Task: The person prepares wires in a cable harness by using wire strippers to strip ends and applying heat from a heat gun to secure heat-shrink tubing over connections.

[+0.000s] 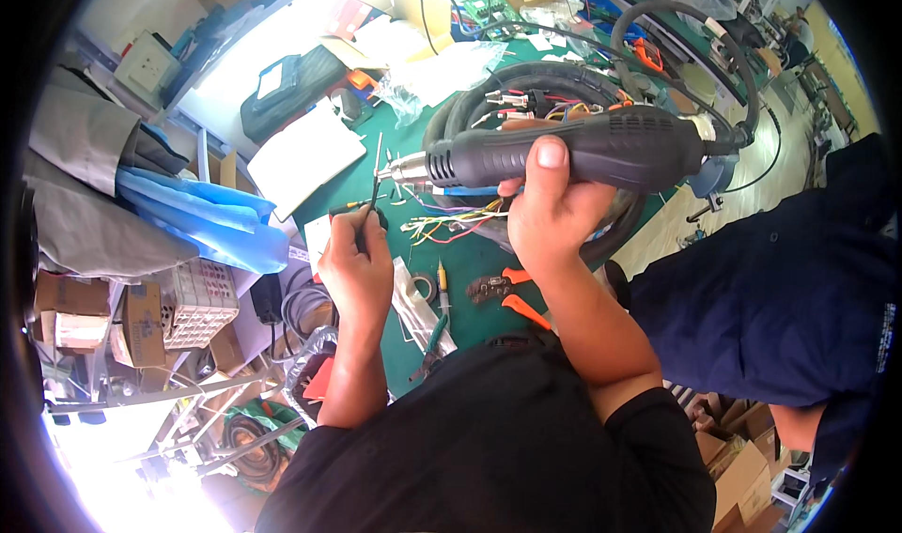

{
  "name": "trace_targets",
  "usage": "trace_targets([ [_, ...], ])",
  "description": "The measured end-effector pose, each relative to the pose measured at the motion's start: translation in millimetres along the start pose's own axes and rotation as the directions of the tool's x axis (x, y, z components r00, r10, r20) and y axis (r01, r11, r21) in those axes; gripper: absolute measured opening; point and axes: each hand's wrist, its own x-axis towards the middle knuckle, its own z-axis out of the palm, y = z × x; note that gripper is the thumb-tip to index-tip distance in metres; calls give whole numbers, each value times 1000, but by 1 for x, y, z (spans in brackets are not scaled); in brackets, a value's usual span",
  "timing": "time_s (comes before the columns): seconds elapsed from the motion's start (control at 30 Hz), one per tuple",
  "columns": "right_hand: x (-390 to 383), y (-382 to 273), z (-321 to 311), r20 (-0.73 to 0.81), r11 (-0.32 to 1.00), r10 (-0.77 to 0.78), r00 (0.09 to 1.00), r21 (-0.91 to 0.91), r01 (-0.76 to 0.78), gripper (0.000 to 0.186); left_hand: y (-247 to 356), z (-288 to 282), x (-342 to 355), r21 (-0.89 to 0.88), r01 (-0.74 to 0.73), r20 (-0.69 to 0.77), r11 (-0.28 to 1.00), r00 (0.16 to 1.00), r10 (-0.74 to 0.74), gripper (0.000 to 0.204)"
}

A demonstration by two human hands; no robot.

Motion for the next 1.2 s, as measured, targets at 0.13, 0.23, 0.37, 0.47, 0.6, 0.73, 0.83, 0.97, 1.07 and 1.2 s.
trace_targets([
  [0.13,2,0,-3,13,998,54,998,-36,-53,43,2,-1,1,-95,117,46,989,993,-113,5],
  [0.23,3,-1,-4,34,1000,27,999,-5,-26,43,4,-3,2,-190,244,121,951,967,-224,8],
  [0.37,2,1,-2,36,1000,8,999,-30,-7,43,4,1,2,-223,243,108,944,969,-224,9],
  [0.47,1,1,-3,40,999,11,999,-46,-9,41,7,-1,3,-278,282,127,918,958,-256,12],
  [0.6,3,-1,-4,59,999,11,998,-35,-9,39,6,0,5,-459,364,140,811,930,-339,14],
  [0.73,3,2,-6,72,1000,10,997,-29,-8,39,6,2,9,-563,461,219,686,883,-414,17],
  [0.83,1,2,-4,33,998,38,999,-43,-36,39,4,3,10,-656,547,308,520,823,-478,18],
  [0.97,0,1,-3,45,999,14,999,-46,-12,39,3,6,7,-730,649,474,214,707,-524,19],
  [1.07,0,1,-2,55,999,4,998,-52,-1,39,2,8,7,-730,680,554,66,647,-524,19],
  [1.2,-2,0,-2,56,998,19,998,-55,-16,39,6,5,7,-715,698,614,-42,598,-516,21],
])
